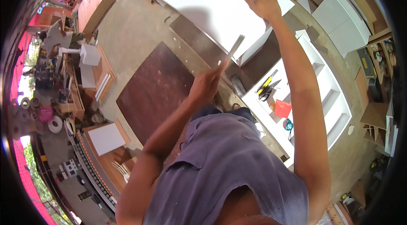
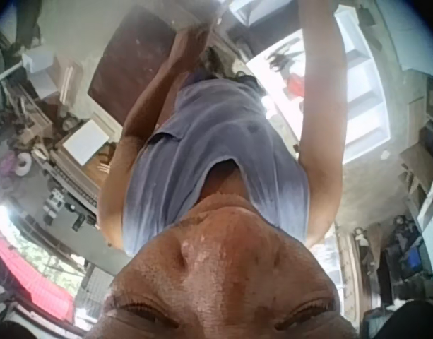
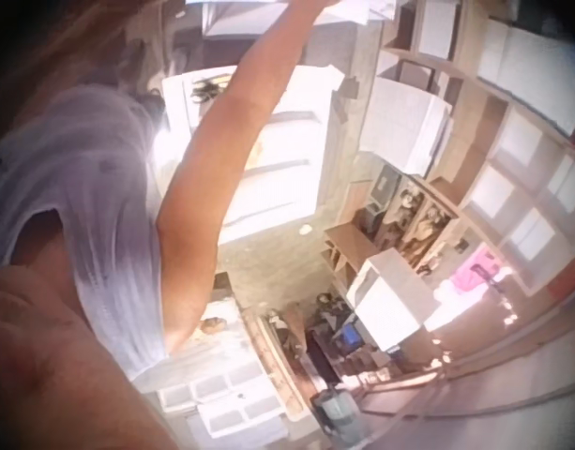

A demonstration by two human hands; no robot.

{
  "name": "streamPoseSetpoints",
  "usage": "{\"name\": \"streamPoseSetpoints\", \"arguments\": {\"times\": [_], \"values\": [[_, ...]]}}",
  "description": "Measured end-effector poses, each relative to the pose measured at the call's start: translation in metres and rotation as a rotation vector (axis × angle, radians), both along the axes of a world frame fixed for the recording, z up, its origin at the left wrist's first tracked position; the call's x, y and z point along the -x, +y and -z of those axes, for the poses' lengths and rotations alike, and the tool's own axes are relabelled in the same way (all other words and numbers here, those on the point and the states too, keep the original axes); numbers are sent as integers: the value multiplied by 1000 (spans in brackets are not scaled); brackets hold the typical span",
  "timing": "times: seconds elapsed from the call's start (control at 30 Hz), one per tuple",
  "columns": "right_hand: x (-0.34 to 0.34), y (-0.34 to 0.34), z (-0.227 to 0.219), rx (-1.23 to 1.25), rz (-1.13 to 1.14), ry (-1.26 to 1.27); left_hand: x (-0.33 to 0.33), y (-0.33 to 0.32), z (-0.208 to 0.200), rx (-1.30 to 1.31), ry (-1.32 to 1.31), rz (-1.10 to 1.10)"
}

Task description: The person assembles a white cabinet by placing a large white panel onto a frame, then uses a utility knife to trim excess material along the edges. The person also uses a metal straight edge to guide the knife and ensure straight cuts.

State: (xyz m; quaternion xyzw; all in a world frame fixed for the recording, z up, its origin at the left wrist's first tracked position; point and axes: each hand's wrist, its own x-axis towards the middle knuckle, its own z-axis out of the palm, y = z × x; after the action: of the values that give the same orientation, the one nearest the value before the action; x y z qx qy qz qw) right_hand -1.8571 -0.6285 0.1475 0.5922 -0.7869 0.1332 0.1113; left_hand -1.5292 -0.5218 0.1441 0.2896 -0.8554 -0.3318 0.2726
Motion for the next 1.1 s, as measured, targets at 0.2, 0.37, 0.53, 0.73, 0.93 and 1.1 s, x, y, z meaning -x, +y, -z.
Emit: {"name": "streamPoseSetpoints", "arguments": {"times": [0.2,0.37,0.53,0.73,0.93,1.1], "values": [[1,2,5,14,-14,1,11,-21,-22,-251,-320,-49],[-3,3,1,-65,-15,23,-8,6,-9,-112,-167,-27],[3,-1,2,-55,-18,-11,24,-25,-40,-241,-392,-70],[-5,1,-6,-64,-49,-14,8,-5,-14,-159,-188,-34],[-2,0,-1,-48,-46,45,-17,11,-2,-103,-221,17],[4,-3,3,-16,-127,2,32,-38,-27,-98,-178,-52]]}}
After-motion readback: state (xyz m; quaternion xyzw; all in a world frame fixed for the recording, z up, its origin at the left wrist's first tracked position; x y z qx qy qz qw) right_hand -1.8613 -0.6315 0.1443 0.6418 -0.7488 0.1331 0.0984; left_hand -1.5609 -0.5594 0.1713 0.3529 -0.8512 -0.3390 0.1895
